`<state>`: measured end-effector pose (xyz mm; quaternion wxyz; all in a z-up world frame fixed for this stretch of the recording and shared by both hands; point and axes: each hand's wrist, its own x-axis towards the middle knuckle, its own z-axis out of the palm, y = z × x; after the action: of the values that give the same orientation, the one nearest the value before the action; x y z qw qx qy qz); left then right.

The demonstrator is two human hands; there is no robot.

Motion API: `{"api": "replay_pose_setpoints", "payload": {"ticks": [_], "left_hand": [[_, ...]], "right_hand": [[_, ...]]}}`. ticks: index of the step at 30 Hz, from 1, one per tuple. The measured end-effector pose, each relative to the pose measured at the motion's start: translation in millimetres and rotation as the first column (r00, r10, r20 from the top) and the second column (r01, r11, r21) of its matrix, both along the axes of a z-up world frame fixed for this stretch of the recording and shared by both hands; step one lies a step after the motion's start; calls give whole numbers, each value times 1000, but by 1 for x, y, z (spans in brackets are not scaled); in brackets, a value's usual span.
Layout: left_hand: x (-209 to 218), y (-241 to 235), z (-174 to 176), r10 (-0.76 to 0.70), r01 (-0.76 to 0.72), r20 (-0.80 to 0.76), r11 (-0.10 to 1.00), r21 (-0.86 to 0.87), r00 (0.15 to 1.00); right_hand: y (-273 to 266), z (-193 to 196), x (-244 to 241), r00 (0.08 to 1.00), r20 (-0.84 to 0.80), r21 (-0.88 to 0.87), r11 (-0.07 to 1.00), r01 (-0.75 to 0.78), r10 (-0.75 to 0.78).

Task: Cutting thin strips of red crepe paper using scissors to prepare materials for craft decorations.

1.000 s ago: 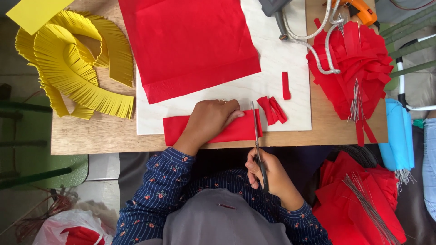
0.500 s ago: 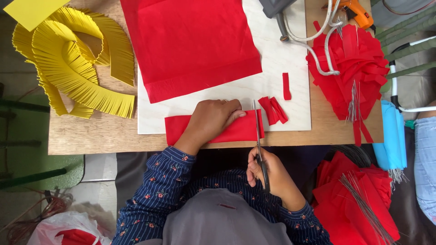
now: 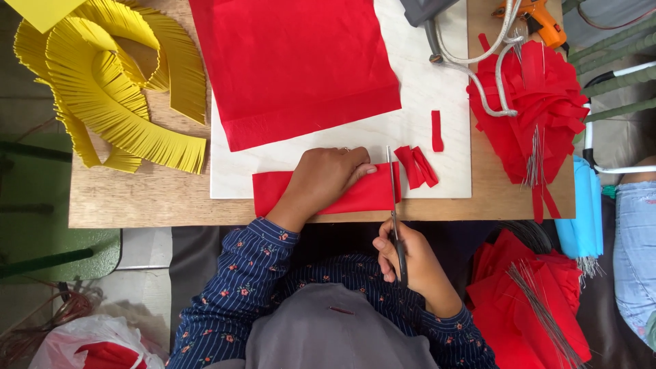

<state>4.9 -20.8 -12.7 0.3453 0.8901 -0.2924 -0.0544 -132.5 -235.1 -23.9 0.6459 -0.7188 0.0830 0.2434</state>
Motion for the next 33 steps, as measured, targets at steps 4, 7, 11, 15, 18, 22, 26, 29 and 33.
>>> {"api": "replay_pose_setpoints", "payload": {"ticks": [4,7,11,15,18,22,26,29,33], "left_hand": [[0,-1,-3,14,-14,17,1000,-4,1000],[-1,-1,-5,30,-29,12,999,-22,999],[0,3,-7,78,-71,130,996,-59,988],[0,6,0,137,-111,337,989,-95,932],[2,4,4,125,-80,396,989,-127,910],[4,6,-6,128,-68,434,986,-150,892],[4,10,1,163,-188,526,982,-6,834],[-4,4,14,213,-310,516,945,107,829],[5,-10,5,256,-306,404,950,63,878]], "right_hand": [[-2,0,1,998,-26,6,998,56,-56],[-11,-1,2,997,-8,10,997,81,-81],[-26,4,13,976,128,144,977,160,-179],[-16,31,43,904,363,75,974,214,-227],[3,36,71,875,427,-42,962,271,-227],[19,27,85,881,423,-132,948,291,-212],[29,26,88,871,427,-167,925,342,-245],[35,32,89,862,442,-155,926,343,-246],[41,29,96,854,453,-71,945,320,-255]]}}
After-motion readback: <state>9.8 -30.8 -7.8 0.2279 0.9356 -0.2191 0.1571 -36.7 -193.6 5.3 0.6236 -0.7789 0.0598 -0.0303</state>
